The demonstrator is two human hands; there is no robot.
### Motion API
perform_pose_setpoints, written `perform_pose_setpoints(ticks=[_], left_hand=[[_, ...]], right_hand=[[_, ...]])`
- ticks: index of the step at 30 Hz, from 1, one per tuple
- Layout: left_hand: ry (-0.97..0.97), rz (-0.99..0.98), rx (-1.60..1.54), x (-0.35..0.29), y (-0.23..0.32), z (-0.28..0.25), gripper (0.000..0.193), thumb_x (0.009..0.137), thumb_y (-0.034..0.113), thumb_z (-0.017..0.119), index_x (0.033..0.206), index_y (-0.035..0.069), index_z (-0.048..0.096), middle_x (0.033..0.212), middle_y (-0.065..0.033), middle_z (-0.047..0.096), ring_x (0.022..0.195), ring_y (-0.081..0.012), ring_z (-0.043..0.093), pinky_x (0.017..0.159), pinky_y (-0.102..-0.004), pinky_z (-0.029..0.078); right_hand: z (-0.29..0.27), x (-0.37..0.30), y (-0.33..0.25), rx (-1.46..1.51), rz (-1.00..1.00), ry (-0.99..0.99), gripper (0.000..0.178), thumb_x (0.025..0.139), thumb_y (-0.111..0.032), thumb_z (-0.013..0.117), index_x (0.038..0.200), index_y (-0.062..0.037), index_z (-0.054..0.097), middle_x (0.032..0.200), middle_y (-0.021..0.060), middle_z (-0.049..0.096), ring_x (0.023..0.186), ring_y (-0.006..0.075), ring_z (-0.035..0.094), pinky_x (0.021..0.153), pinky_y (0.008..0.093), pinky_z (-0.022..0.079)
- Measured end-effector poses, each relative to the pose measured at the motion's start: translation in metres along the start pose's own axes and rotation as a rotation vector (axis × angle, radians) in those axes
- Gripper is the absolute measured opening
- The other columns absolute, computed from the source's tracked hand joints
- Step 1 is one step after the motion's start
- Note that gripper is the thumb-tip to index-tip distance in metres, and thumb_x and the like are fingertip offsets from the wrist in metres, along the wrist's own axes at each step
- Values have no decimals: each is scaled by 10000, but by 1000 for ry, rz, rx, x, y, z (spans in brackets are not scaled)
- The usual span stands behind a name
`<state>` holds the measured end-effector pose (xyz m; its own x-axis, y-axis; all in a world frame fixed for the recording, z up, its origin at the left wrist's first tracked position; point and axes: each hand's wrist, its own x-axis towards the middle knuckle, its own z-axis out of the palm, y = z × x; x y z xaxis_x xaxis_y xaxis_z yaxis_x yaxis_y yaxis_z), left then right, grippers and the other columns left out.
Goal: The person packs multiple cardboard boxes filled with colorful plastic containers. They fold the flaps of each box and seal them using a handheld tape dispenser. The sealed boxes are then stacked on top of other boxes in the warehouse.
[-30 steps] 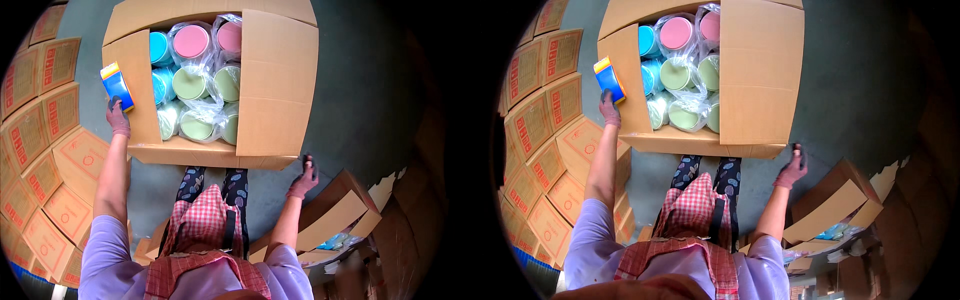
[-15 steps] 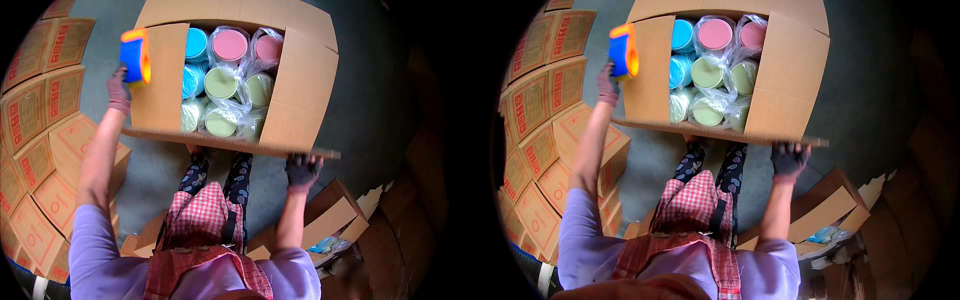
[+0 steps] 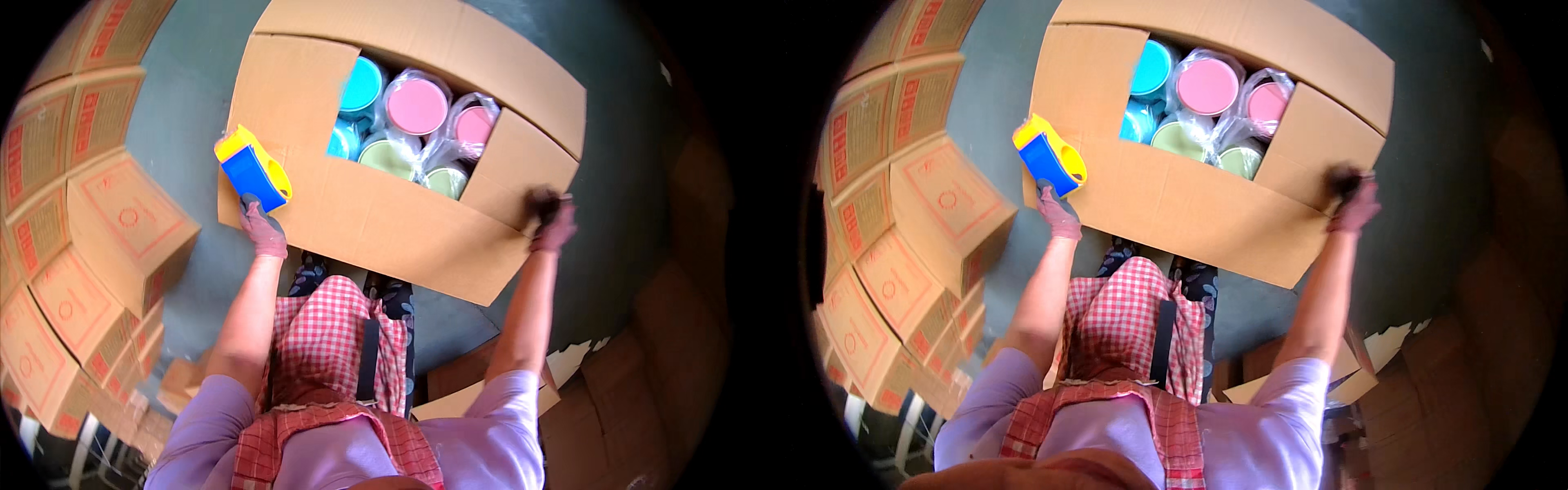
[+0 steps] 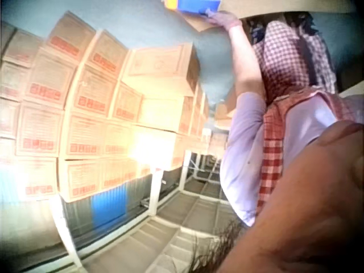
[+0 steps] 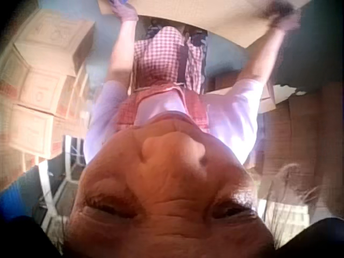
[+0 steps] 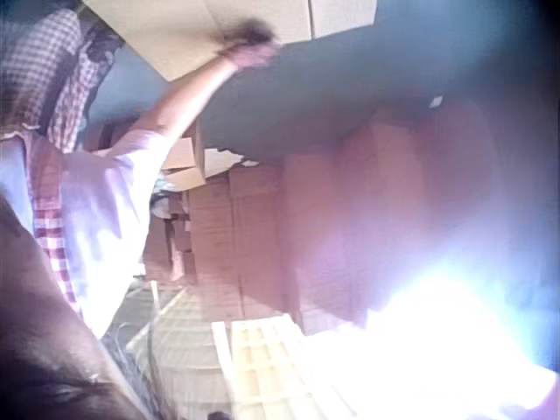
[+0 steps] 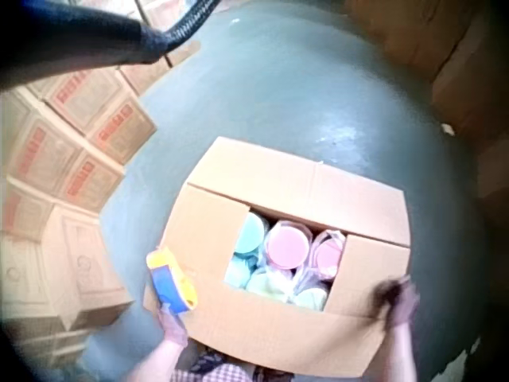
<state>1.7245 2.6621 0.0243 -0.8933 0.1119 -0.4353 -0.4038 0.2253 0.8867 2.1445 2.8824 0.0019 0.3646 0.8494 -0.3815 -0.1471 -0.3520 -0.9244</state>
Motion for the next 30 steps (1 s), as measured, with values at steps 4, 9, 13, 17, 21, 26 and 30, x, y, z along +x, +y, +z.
perform_pose_setpoints(ticks=[4,9,13,17,21,26,30], left_hand=[[-19,-11,68,12,15,-3,410,764,296,432,1107,74,401,1075,-28,429,1009,-163,383,878,-332,293],[86,-123,15,19,14,5,449,778,353,402,1153,108,372,1097,-13,432,1064,-164,364,922,-338,258],[80,-128,11,18,26,12,435,803,356,356,1169,122,369,1129,-10,428,1078,-169,368,941,-335,237],[12,-133,-13,31,28,9,462,796,387,355,1177,124,358,1161,-12,406,1099,-167,352,957,-332,219],[-174,-50,-147,23,40,14,466,806,400,343,1185,128,358,1173,-14,407,1117,-166,348,969,-343,212],[-233,-36,-131,-9,51,6,372,813,337,413,1088,91,463,1139,-66,461,1032,-205,454,906,-359,345],[-567,-43,-101,-42,60,66,399,738,308,455,1036,43,462,1019,-76,493,959,-228,490,806,-355,412]], right_hand=[[39,98,-98,-248,-91,303,363,816,-314,495,984,5,540,985,85,549,888,215,510,771,295,391],[33,137,-100,93,198,102,379,810,-361,431,954,-24,525,968,95,532,863,216,481,779,317,378],[12,64,-106,491,253,-767,293,807,-262,402,899,-25,548,873,78,564,816,202,518,769,326,387],[15,-9,-91,-583,-54,-445,315,785,-231,520,1025,-33,562,1034,82,563,949,174,516,884,286,346],[30,-77,-27,-1627,-577,-385,696,712,-311,563,1293,-119,232,1358,121,174,1243,334,160,999,443,150],[22,-73,-9,-1603,-545,-252,684,710,-363,551,1289,-161,249,1359,127,165,1238,344,152,992,487,120],[19,-66,-3,-1598,-554,-208,668,705,-368,558,1278,-183,269,1346,135,189,1223,337,187,984,501,125]])
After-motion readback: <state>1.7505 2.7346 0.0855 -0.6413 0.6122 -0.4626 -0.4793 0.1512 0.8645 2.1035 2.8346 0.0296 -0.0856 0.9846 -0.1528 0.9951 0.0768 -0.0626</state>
